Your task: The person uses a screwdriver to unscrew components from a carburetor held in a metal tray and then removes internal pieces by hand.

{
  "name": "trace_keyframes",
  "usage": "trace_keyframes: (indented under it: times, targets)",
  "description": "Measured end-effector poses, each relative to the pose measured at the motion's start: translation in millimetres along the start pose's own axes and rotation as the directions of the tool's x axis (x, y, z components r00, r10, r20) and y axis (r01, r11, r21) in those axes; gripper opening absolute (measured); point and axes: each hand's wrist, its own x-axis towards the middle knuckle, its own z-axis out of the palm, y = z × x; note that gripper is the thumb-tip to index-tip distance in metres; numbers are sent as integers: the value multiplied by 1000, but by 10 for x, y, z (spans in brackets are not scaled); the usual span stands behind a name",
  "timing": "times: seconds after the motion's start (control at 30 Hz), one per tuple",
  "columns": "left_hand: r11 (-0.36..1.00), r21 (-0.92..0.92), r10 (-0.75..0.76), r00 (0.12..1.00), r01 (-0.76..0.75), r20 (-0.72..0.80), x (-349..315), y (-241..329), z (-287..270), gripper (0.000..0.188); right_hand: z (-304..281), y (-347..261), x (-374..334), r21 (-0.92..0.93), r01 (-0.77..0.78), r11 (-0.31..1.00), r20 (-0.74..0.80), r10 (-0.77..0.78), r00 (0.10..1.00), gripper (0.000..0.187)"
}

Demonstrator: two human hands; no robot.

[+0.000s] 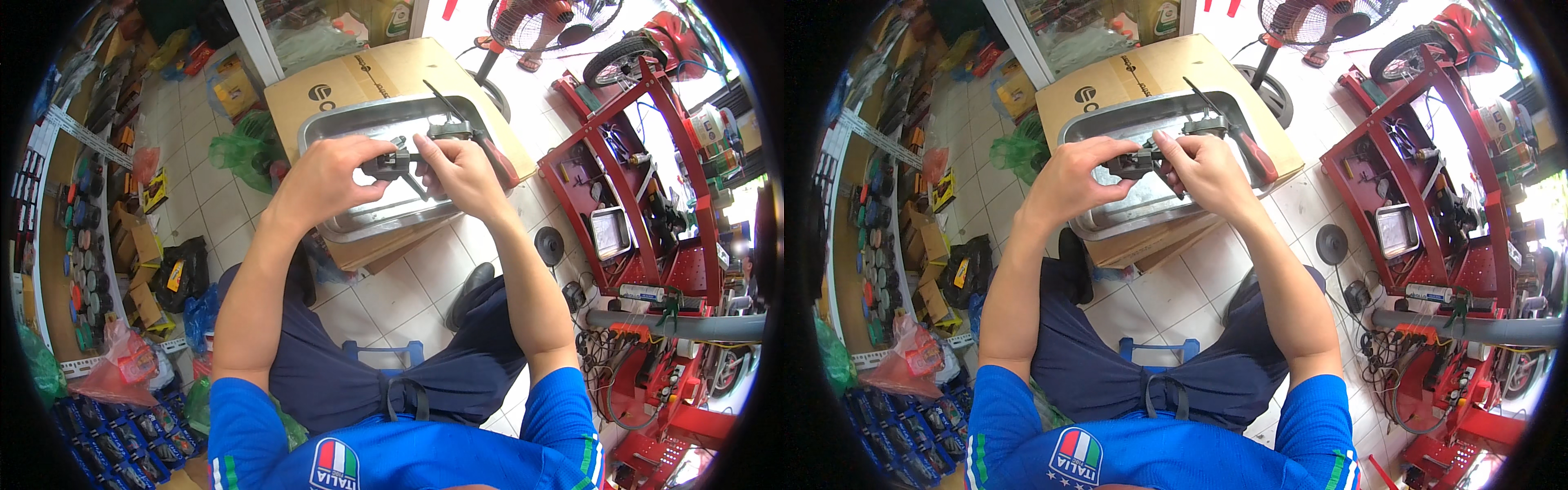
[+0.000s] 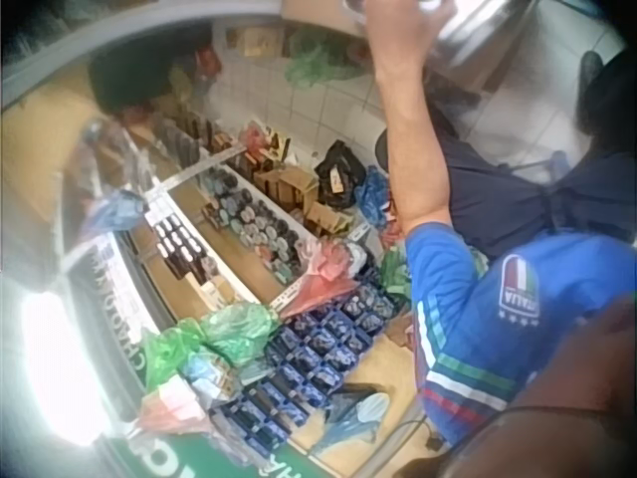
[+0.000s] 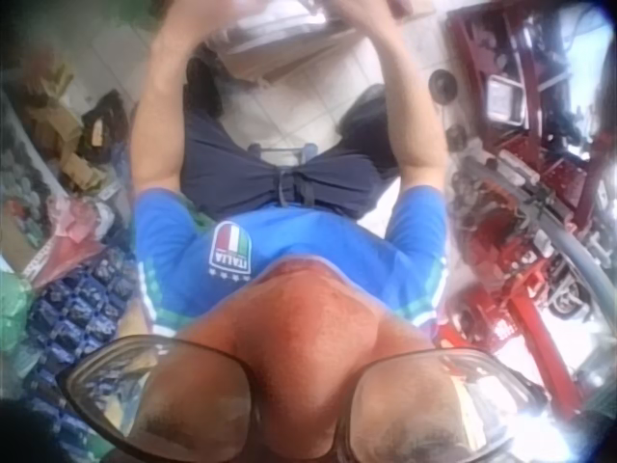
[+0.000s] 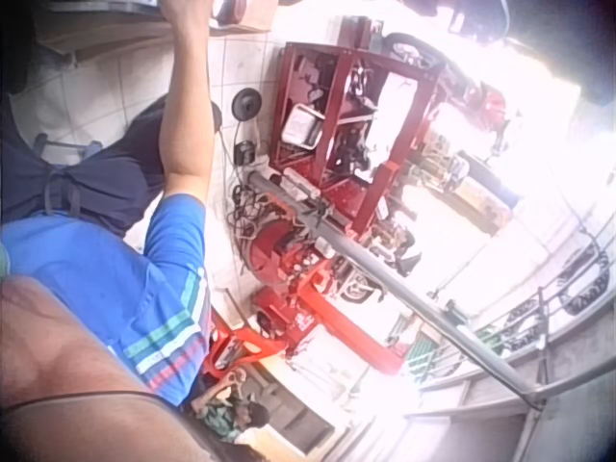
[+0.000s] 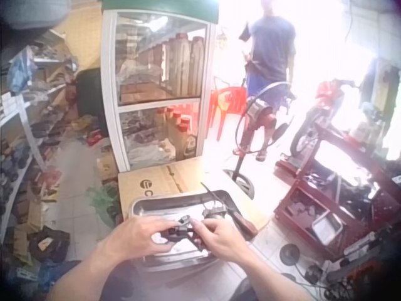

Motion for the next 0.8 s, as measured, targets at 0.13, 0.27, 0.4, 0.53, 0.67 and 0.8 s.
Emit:
trace_keyframes:
  times: [0.13,0.27,0.4,0.53,0.67,0.8]
  targets:
    - [1000,4,10,1000,-10,-3,7,-23,-5,42,-24,31,11,-67,72,995,-27,-74,997,45]
    - [1000,-13,-18,1000,18,-1,3,-42,-11,42,-42,61,16,-65,187,980,-20,-189,982,30]
    - [999,-20,-25,1000,25,4,3,-55,-15,43,-58,87,29,-41,245,969,-15,-246,969,22]
    - [999,-25,-36,999,37,23,2,-55,-30,44,-80,84,27,-9,294,956,-3,-294,956,24]
    - [1000,3,-26,1000,26,0,-13,-72,-21,44,-52,75,17,11,340,941,-52,-339,940,29]
    - [1000,28,-4,1000,5,-26,-22,-60,-16,43,-76,59,32,144,172,975,-44,-167,985,37]
